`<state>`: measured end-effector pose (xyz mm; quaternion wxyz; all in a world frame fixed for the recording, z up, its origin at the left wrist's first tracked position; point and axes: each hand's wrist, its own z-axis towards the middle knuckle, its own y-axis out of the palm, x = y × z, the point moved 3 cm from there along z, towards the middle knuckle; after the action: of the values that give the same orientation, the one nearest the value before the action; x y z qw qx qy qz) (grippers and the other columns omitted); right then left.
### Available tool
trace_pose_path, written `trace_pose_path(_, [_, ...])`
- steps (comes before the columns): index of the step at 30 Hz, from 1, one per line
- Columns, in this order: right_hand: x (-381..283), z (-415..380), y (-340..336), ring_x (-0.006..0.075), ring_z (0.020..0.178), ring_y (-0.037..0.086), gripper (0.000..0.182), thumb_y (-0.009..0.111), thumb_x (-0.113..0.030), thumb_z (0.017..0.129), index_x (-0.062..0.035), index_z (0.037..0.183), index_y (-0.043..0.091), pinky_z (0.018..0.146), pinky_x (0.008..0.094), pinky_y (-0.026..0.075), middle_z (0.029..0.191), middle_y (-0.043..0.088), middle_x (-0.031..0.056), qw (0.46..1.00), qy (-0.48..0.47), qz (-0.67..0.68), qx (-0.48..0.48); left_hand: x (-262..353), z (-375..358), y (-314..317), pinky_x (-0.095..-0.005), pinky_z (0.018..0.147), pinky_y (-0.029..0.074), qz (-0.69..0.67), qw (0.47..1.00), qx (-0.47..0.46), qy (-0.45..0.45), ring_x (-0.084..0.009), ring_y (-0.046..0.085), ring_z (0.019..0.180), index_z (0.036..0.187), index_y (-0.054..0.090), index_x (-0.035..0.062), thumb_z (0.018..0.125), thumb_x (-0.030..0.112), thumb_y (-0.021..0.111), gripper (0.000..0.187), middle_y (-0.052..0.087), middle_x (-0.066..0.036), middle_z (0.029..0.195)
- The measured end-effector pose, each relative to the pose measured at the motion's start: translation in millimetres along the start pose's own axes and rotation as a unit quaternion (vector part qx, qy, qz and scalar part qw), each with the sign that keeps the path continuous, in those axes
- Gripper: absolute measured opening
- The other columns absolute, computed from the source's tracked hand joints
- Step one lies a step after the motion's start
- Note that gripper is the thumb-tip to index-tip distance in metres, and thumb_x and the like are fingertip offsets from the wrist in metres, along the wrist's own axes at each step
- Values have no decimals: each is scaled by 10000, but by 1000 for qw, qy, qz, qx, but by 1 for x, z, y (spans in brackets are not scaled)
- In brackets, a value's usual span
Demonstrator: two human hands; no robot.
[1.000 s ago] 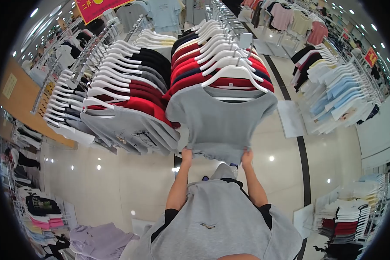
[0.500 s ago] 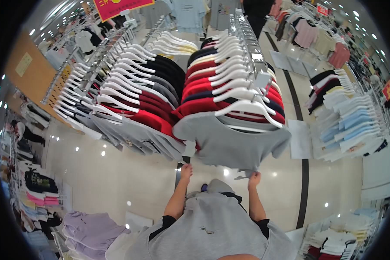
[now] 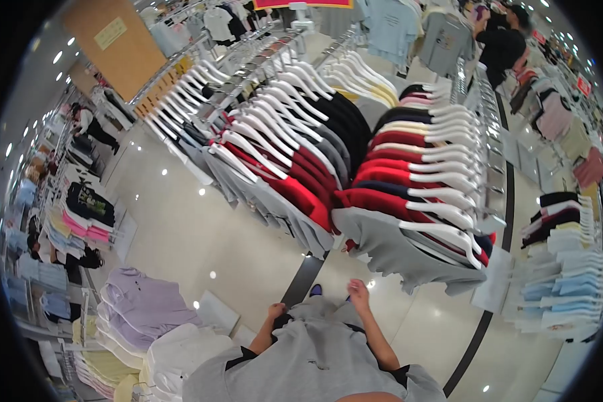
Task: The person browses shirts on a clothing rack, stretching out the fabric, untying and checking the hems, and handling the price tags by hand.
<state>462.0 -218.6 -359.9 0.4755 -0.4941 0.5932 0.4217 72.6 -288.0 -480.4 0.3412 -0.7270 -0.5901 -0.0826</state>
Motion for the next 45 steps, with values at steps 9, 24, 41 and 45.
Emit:
trace_pose_path(9, [-352,39,135,343,1057,521,319,629,-43,816,8,1121,552,940,423,393,1112,581,167,843,-454,-210,197,270,-29,-129,-240,644,469,-269,899,131,321,-130,578,748,1036,556,8,932,167,563,191,611,-59,883])
trace_pose_path(24, [-395,67,294,307,886,543,240,559,-177,919,-14,1089,604,839,407,375,964,600,122,752,-367,-416,355,569,-114,-320,-380,860,423,78,619,126,771,-293,524,988,1057,563,40,833,230,672,314,562,-123,1049])
trace_pose_path(41, [-384,70,264,279,806,508,247,539,-283,939,-47,974,604,776,376,352,848,563,87,730,-371,-410,402,582,-99,-310,-338,679,358,65,602,63,794,-230,511,704,897,676,77,858,264,618,199,577,-29,734])
trace_pose_path(45, [-391,70,262,253,820,534,270,519,-279,951,-40,922,639,802,357,364,856,614,81,774,-367,-330,395,574,-105,-313,-316,717,362,-40,630,49,774,-199,541,728,911,716,81,907,289,572,253,651,-30,783])
